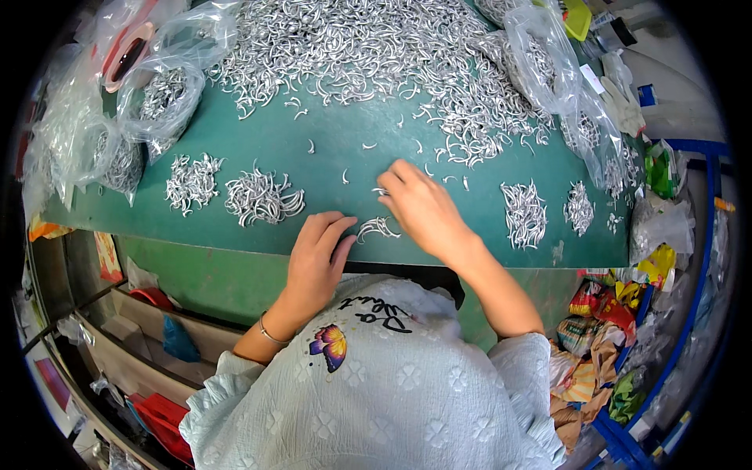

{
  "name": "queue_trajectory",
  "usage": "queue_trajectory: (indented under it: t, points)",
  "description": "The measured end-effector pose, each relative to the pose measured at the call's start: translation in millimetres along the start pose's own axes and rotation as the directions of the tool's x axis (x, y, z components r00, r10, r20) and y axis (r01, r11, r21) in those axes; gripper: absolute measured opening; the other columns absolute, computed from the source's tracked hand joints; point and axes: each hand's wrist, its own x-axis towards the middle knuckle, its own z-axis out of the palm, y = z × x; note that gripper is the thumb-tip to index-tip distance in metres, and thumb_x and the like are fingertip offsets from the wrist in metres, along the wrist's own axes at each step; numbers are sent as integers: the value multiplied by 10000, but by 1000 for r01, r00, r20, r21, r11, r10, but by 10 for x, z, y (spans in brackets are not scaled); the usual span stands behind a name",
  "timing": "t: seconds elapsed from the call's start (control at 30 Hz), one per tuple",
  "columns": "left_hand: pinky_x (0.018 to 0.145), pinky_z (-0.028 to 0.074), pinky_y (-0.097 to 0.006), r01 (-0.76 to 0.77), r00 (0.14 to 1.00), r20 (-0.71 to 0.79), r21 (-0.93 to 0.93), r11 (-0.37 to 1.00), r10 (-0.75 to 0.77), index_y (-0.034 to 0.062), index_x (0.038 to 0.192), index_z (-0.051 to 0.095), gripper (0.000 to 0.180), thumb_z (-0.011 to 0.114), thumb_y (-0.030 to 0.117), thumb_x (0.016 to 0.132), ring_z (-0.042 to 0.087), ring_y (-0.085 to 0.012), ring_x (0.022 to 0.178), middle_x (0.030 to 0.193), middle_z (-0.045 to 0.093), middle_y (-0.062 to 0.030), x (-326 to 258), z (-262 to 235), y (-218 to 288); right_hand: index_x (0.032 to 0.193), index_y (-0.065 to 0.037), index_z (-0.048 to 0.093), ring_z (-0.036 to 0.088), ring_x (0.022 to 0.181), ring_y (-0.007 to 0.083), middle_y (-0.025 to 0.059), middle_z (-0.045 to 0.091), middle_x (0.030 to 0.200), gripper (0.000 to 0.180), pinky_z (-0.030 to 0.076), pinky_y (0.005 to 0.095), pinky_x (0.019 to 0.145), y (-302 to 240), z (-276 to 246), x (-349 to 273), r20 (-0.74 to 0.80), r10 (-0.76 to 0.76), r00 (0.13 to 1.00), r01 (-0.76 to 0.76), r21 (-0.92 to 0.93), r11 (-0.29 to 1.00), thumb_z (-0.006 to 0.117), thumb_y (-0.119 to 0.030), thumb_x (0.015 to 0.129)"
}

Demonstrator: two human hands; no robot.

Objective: The person sorts small curved silver metal components by hand on a green workbench, gathering them into piles and moving some into a pink plastic bin.

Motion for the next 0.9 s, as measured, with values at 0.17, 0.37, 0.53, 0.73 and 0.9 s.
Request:
queue_trajectory:
  t: [0.17, 0.37, 0.53, 0.73, 0.9]
  points:
    - [833, 425, -386, -107, 993, 64, 71, 992, 102, 31, 1145, 606, 401, 705, 15, 757, 536, -299, 1028, 1121, 564, -102, 89, 167, 74, 986, -29, 584, 590, 875, 350, 115, 554, 956, 197, 481, 435, 755, 258, -148, -311, -44, -7, 999, 5, -34, 999, 682, -73, 822]
    - [803, 427, -379, -219, 962, 188, 93, 971, 199, 26, 1067, 641, 306, 679, -20, 766, 540, -287, 960, 1070, 565, -104, 158, 222, -18, 965, -29, 593, 582, 906, 311, 110, 564, 954, 161, 465, 412, 810, 335, -252, -541, -33, -92, 995, 87, -123, 989, 667, -79, 830]
    - [803, 402, -401, -146, 985, 110, 112, 983, 133, 21, 1046, 641, 275, 620, -13, 774, 527, -304, 999, 1096, 555, -115, 114, 197, -100, 950, -28, 595, 575, 882, 332, 125, 561, 934, 161, 462, 421, 796, 504, -335, -822, -215, 69, 974, -110, -188, 976, 672, -67, 814]
    - [872, 369, -420, 51, 988, -156, 393, 918, 12, 65, 1009, 661, 233, 673, -20, 793, 530, -291, 1005, 1166, 564, -90, 61, 62, -129, 920, -16, 594, 532, 920, 334, 130, 565, 912, 155, 424, 426, 823, 563, -356, -1041, -500, 306, 810, -498, -312, 809, 673, -37, 789]
    - [922, 334, -421, 95, 983, -181, 430, 898, -17, 87, 1003, 660, 225, 671, -6, 799, 477, -319, 1145, 1242, 530, -93, 54, 50, -66, 1047, -19, 569, 498, 970, 344, 150, 541, 1027, 301, 403, 420, 860, 398, -279, -943, -482, 180, 858, -286, -154, 946, 704, -68, 782]
